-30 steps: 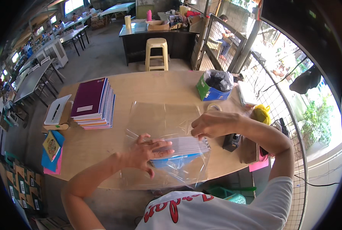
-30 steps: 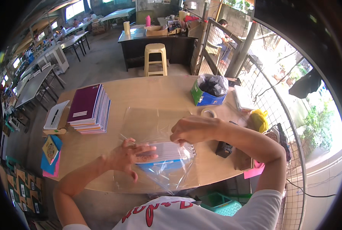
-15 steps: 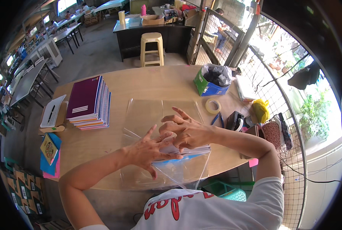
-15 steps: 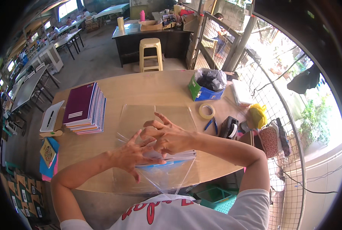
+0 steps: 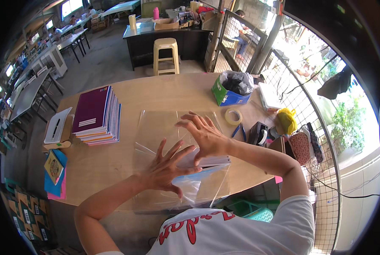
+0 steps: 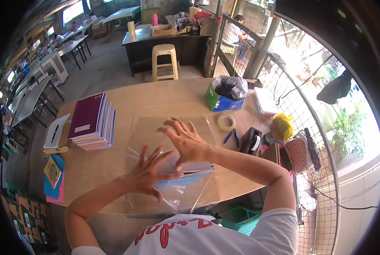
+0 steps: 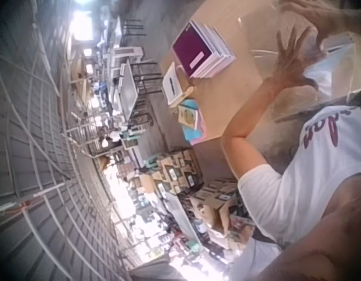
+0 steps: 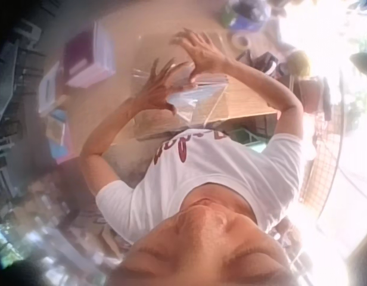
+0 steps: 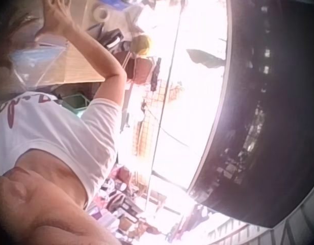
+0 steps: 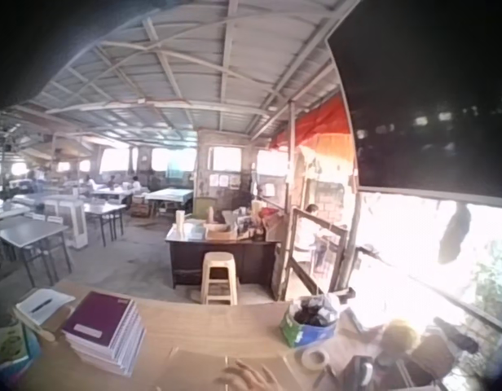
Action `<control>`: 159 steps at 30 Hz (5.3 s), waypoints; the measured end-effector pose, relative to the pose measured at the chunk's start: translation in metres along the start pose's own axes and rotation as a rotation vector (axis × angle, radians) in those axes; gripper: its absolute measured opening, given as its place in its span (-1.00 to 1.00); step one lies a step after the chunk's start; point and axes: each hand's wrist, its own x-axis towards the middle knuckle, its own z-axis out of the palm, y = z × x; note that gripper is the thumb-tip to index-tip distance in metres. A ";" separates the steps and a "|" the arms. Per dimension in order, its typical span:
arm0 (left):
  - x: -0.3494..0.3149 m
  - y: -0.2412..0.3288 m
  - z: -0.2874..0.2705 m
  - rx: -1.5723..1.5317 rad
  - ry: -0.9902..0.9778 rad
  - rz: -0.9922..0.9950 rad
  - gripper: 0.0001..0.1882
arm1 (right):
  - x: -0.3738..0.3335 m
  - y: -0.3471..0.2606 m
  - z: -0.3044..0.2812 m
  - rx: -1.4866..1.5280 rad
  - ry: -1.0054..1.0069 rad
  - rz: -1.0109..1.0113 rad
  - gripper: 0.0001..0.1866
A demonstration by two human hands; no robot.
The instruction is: The person wraps a notebook in a plastic sheet, secures it with adhesive tape using a dispenser, and places it onto a stack of wrapped notebooks.
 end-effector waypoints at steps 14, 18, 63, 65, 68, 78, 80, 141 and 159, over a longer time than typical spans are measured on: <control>0.003 0.001 -0.010 -0.007 -0.144 -0.023 0.05 | -0.182 0.167 0.055 0.453 1.075 1.219 -0.68; 0.014 0.000 -0.009 -0.036 -0.192 -0.041 0.06 | -0.296 0.203 0.125 0.904 0.858 1.515 -0.75; 0.033 -0.014 -0.036 -1.007 0.555 -0.666 -0.19 | -0.108 -0.039 -0.020 1.071 0.911 -0.111 -0.80; 0.028 0.007 -0.069 -1.022 0.709 -0.577 -0.06 | -0.126 -0.028 -0.027 0.963 0.702 -0.088 -0.49; 0.006 0.047 -0.088 -1.079 0.898 -0.077 -0.22 | -0.136 -0.031 -0.014 0.502 0.360 0.119 -0.30; 0.009 0.067 -0.086 -0.753 0.886 -0.171 -0.21 | -0.085 -0.056 -0.022 0.626 0.659 -0.133 -0.77; -0.007 0.069 -0.059 -0.763 0.706 -0.284 -0.28 | -0.108 -0.038 -0.039 0.759 1.011 -0.038 -0.72; 0.034 -0.016 0.049 -1.249 0.873 -0.888 -0.81 | -0.099 -0.031 0.005 0.843 0.505 -0.525 -0.52; 0.020 -0.010 0.017 -1.215 0.665 -0.703 -0.82 | -0.090 -0.037 0.116 0.318 0.825 -0.080 -0.63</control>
